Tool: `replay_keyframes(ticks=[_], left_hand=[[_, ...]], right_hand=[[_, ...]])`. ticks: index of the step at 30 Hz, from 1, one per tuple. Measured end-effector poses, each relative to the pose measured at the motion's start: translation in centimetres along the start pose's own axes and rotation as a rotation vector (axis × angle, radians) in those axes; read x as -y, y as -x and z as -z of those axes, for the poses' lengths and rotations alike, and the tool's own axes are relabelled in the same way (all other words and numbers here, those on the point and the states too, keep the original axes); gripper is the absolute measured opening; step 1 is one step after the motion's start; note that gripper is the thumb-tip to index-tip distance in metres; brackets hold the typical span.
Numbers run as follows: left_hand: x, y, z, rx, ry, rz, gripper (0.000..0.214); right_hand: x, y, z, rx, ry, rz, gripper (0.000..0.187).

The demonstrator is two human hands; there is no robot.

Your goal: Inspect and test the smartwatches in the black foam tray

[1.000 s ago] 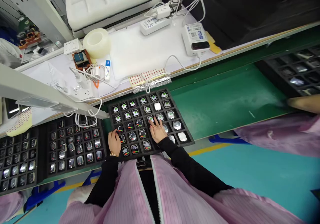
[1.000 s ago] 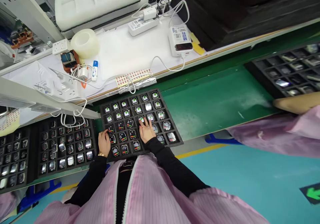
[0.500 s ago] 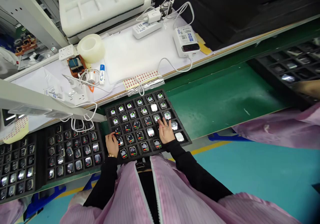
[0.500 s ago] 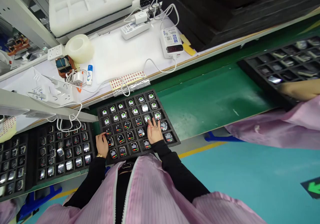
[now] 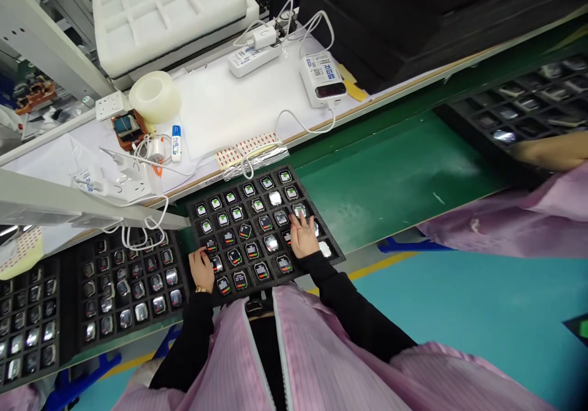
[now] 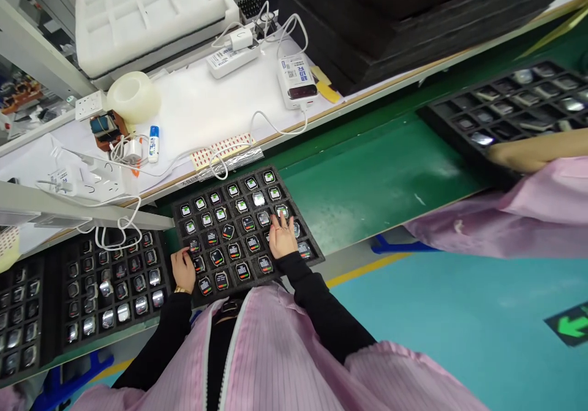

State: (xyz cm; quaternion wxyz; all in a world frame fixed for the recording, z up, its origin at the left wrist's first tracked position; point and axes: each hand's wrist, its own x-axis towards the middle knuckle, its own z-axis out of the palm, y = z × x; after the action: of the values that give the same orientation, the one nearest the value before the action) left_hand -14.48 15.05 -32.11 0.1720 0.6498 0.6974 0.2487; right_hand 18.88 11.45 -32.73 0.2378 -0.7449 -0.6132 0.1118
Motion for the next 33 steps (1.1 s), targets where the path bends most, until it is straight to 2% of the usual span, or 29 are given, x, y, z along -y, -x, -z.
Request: replay_keyframes(ticks=[4,11,17,26,33], left_hand=[[0.0,0.0,0.0,0.000,-0.001,0.002,0.030],[-0.1,-0.1,-0.1,-0.003,0.000,-0.009,0.030],[0.2,0.1,-0.3,-0.020,0.012,-0.025,0.033],[0.5,0.3,-0.3,-0.020,0.031,-0.057,0.031],[0.7,0.5,-0.4,-0.035,0.044,-0.037,0.025]], right_hand=[[-1.5,-0.2,0.7,-0.045,0.004,-0.080,0.054],[-2.1,-1.0,0.4,0.027,0.080,-0.091,0.050],[-3.1,-2.6,0.6,-0.063,0.042,-0.098,0.051],[-2.5,-7.5,-0.5,-0.032,0.062,-0.020,0.048],[-2.7,-8.0,-1.0,-0.010,0.098,-0.029,0.048]])
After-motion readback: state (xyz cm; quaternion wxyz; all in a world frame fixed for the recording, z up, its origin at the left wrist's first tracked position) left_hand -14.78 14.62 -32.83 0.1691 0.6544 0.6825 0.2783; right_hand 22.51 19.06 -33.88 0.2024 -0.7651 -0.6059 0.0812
